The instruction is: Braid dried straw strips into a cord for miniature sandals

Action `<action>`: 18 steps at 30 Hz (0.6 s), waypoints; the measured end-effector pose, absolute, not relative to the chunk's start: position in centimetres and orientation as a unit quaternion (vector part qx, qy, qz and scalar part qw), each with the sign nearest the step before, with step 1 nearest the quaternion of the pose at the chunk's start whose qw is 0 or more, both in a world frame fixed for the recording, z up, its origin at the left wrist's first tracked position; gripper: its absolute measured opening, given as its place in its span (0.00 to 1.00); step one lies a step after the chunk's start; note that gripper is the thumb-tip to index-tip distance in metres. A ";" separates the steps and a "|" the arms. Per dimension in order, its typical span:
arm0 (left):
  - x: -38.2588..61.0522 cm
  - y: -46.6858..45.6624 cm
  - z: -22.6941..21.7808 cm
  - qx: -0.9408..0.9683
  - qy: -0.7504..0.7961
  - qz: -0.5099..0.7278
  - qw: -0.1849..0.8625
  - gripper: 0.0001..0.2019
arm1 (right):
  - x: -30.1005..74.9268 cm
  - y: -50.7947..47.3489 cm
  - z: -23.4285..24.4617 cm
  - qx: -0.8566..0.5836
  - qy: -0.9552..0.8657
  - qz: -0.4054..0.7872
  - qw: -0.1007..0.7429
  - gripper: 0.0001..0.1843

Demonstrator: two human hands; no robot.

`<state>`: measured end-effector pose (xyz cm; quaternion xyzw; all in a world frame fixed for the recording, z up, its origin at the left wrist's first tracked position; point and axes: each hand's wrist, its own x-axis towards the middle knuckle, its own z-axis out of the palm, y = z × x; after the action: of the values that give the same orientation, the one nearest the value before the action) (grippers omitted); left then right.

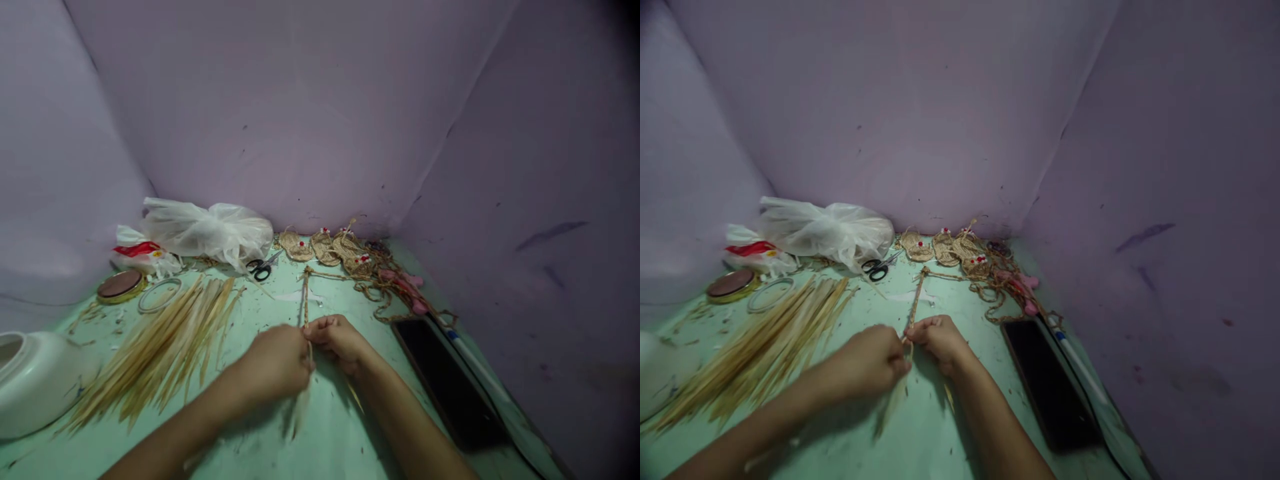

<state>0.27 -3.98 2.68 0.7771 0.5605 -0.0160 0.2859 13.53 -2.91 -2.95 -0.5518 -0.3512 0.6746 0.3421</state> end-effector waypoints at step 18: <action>-6.7 0.5 5.3 0.758 0.547 -0.025 0.353 0.05 | 13.5 -2.9 -2.9 -0.549 -0.392 0.664 0.323 0.08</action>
<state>-6.72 0.52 5.33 0.7585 0.5473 -0.0251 0.3530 13.49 -2.91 -2.93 -0.5494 -0.3917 0.6638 0.3227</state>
